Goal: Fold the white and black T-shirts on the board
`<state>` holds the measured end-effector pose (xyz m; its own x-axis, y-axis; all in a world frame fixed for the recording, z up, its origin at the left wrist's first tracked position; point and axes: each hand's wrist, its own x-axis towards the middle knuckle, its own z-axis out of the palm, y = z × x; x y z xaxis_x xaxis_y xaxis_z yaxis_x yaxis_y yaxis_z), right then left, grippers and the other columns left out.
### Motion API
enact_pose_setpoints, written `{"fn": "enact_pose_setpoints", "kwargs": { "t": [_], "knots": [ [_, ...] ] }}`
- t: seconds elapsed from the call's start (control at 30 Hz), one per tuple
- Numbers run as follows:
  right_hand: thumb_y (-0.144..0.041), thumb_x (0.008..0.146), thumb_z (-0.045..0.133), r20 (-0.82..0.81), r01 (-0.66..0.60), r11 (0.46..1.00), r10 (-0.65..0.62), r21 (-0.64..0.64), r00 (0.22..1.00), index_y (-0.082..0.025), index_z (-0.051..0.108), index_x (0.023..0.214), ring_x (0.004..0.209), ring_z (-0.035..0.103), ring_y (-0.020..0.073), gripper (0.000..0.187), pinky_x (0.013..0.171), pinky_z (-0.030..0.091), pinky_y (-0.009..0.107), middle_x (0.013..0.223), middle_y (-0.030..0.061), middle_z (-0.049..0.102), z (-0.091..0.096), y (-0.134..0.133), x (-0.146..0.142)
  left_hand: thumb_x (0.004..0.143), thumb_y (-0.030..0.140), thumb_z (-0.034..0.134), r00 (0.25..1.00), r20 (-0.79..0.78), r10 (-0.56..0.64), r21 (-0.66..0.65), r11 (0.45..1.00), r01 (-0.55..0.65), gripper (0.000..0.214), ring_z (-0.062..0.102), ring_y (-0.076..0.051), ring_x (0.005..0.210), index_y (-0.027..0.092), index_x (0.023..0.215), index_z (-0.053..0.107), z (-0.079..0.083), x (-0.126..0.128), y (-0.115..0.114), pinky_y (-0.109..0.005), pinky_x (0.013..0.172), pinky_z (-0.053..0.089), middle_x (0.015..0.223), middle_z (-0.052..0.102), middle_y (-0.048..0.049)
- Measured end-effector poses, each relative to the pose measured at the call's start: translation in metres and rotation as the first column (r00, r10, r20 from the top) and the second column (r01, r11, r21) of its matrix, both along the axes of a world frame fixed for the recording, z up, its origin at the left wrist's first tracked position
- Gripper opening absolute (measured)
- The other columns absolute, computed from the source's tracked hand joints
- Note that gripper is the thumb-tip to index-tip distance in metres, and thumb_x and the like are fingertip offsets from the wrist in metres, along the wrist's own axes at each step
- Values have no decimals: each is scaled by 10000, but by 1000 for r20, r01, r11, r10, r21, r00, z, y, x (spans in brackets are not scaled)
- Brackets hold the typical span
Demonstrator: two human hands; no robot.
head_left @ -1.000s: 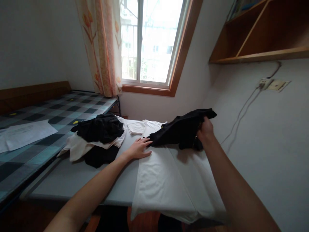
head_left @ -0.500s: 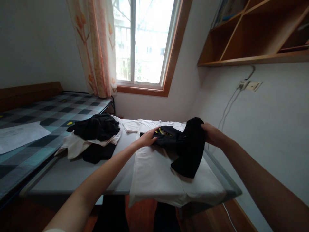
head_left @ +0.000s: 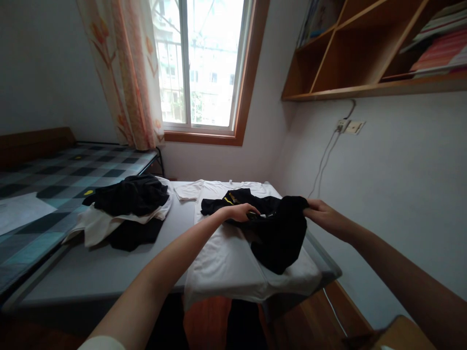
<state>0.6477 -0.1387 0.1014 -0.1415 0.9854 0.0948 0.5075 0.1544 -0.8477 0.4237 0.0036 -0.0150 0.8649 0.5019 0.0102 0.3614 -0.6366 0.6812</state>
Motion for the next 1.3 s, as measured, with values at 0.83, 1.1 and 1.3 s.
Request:
{"fn": "enact_pose_setpoints", "kwargs": {
  "t": [0.83,1.1,1.3],
  "knots": [
    [-581,688,689,-105,126,991,-120,50,987,-257,522,1116,949,640,265,563,820,535,387,1006,48,659,-43,6,-3,835,543,561,929,-225,294,273,934,-229,444,625,-256,937,182,1057,695,3,-22,-11,-389,926,396,919,712,-72],
    [-205,692,605,548,65,943,-246,328,800,-201,590,1192,965,600,274,500,902,460,398,998,104,606,-70,26,25,504,345,794,918,-239,318,259,932,-255,253,598,-203,731,191,670,678,36,-92,1,-294,763,422,613,621,7],
    [-293,674,564,92,266,952,-282,153,955,-210,632,749,749,597,220,132,731,483,347,725,31,626,-80,52,29,575,182,584,861,186,473,58,870,-490,30,512,-132,572,180,564,556,40,-114,8,-238,557,393,528,513,39]
  ]
}}
